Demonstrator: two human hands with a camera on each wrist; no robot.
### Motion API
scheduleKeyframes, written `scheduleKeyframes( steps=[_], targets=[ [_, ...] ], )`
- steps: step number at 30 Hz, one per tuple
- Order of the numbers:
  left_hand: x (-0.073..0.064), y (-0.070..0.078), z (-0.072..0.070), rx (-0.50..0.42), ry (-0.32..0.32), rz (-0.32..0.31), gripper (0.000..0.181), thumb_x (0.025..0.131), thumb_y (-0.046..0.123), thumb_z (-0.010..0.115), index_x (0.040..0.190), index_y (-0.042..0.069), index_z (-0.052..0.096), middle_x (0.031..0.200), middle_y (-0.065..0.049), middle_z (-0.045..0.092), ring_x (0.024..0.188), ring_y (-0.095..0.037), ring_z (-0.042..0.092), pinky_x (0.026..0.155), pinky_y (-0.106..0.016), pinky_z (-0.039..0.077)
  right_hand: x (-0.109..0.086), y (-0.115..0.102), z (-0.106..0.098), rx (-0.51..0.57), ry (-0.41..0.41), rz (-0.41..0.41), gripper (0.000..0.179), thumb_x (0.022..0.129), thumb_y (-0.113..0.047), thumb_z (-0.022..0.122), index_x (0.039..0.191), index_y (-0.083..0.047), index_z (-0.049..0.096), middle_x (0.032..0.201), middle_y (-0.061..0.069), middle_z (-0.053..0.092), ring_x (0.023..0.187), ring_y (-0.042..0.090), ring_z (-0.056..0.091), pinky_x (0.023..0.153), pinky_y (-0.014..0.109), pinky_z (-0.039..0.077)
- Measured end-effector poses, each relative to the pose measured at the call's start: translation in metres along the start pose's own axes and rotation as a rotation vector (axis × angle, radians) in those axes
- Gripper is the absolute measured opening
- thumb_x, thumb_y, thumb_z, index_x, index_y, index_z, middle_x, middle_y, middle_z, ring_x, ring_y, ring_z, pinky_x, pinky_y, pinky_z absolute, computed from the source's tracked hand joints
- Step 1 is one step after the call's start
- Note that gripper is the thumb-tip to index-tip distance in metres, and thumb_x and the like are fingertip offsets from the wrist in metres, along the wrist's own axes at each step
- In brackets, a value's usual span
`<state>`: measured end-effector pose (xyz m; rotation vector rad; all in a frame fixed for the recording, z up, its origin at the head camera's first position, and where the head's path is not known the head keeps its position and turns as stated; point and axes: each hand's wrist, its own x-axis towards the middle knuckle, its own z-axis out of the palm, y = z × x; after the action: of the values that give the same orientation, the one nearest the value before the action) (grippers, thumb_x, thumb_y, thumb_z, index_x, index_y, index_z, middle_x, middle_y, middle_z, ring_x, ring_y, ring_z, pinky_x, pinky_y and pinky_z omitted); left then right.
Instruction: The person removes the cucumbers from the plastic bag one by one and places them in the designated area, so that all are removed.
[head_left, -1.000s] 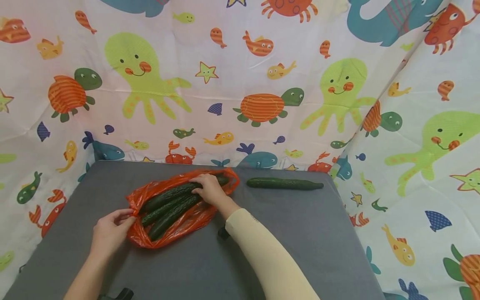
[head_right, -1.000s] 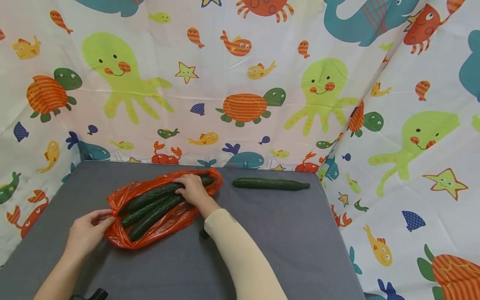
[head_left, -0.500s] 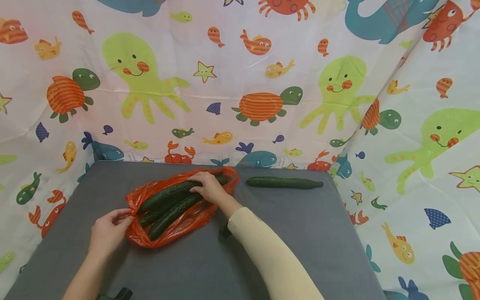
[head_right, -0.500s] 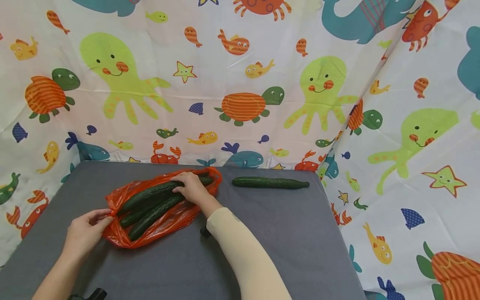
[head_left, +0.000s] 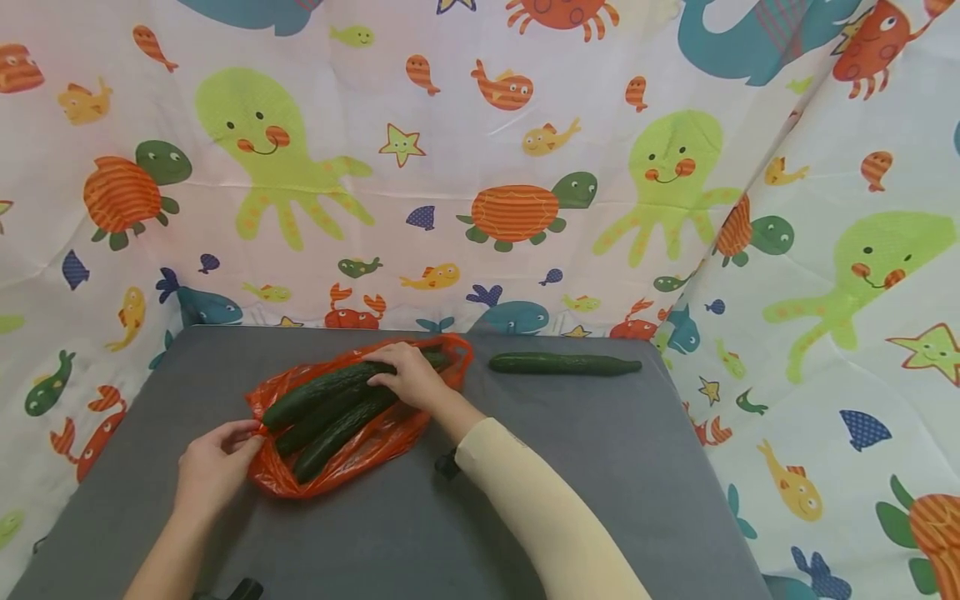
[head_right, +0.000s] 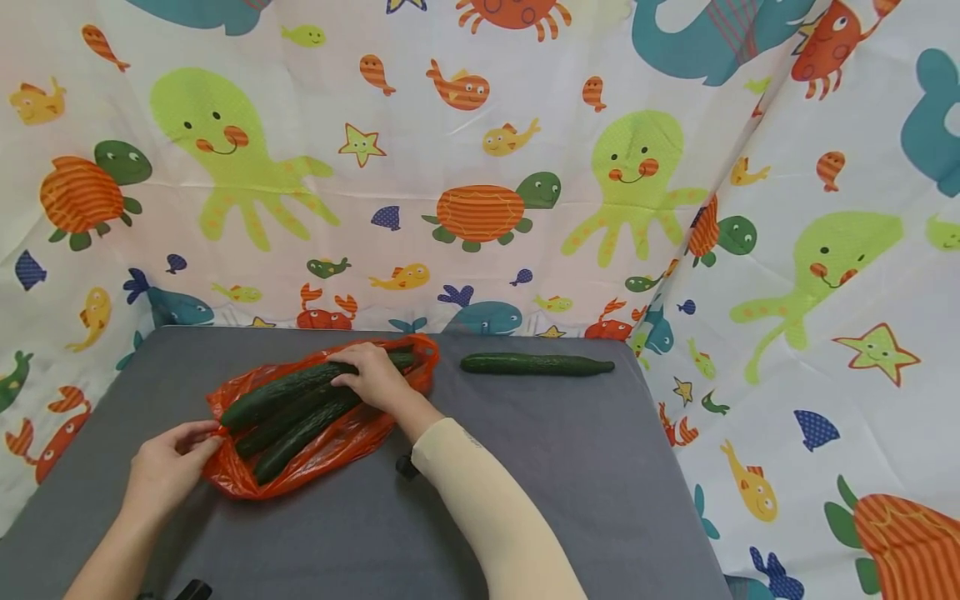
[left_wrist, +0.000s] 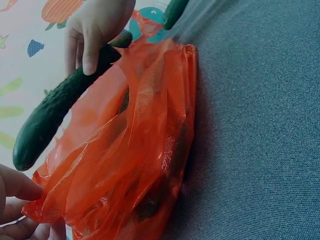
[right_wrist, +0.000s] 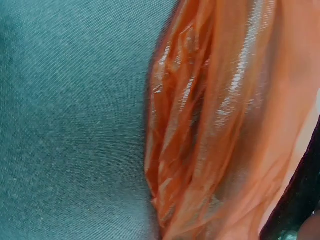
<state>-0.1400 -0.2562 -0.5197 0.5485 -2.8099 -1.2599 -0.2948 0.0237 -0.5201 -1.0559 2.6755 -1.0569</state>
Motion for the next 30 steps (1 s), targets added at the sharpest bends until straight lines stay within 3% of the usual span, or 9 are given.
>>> scheduleKeyframes(
  steps=[4,10,12,19,22,30],
  targets=[
    [0.001,-0.001,0.000,0.000,0.002,0.011,0.038,0.100,0.030,0.062,0.125,0.002,0.067,0.116,-0.023,0.072,0.107,-0.039,0.066,0.089,-0.054,0.052,-0.003,-0.003,-0.004,-0.005,0.023,-0.021,0.043,0.094,-0.023,0.071,0.135,-0.014,0.065,0.132,-0.001,0.068,0.125,0.019,0.056,0.107,0.035,0.045],
    [0.000,-0.003,0.000,0.019,0.015,0.023,0.037,0.099,0.030,0.062,0.124,0.003,0.068,0.113,-0.020,0.073,0.104,-0.036,0.067,0.073,-0.033,0.054,-0.010,-0.012,-0.009,-0.058,0.040,-0.048,0.042,0.094,-0.025,0.071,0.135,-0.015,0.066,0.133,-0.001,0.066,0.127,0.018,0.055,0.118,0.042,0.033],
    [-0.001,-0.004,0.000,0.017,0.018,0.023,0.037,0.099,0.029,0.062,0.124,0.002,0.068,0.113,-0.021,0.073,0.105,-0.037,0.067,0.073,-0.033,0.053,-0.012,-0.017,-0.010,-0.066,0.042,-0.055,0.043,0.094,-0.025,0.071,0.135,-0.015,0.066,0.133,0.000,0.066,0.128,0.018,0.054,0.119,0.045,0.030],
    [-0.002,-0.006,0.000,0.010,0.013,-0.018,0.037,0.099,0.029,0.061,0.126,0.003,0.067,0.116,-0.023,0.072,0.108,-0.040,0.065,0.089,-0.056,0.050,-0.014,-0.023,-0.017,-0.074,0.086,-0.099,0.041,0.093,-0.023,0.072,0.133,-0.013,0.067,0.129,0.002,0.068,0.124,0.020,0.056,0.110,0.040,0.041],
    [-0.001,-0.004,0.001,0.012,0.010,-0.021,0.037,0.099,0.029,0.062,0.125,0.004,0.067,0.115,-0.023,0.072,0.106,-0.039,0.066,0.086,-0.053,0.053,-0.017,-0.020,-0.023,-0.071,0.103,-0.107,0.041,0.092,-0.021,0.073,0.132,-0.013,0.068,0.128,0.003,0.068,0.123,0.021,0.057,0.103,0.035,0.047],
    [-0.002,-0.002,0.002,0.030,0.017,0.011,0.035,0.099,0.029,0.061,0.122,0.004,0.069,0.111,-0.020,0.074,0.102,-0.036,0.068,0.073,-0.036,0.051,-0.023,-0.014,-0.038,-0.059,0.173,-0.131,0.041,0.091,-0.019,0.074,0.131,-0.013,0.068,0.127,0.004,0.069,0.121,0.020,0.060,0.108,0.039,0.044]
  ],
)
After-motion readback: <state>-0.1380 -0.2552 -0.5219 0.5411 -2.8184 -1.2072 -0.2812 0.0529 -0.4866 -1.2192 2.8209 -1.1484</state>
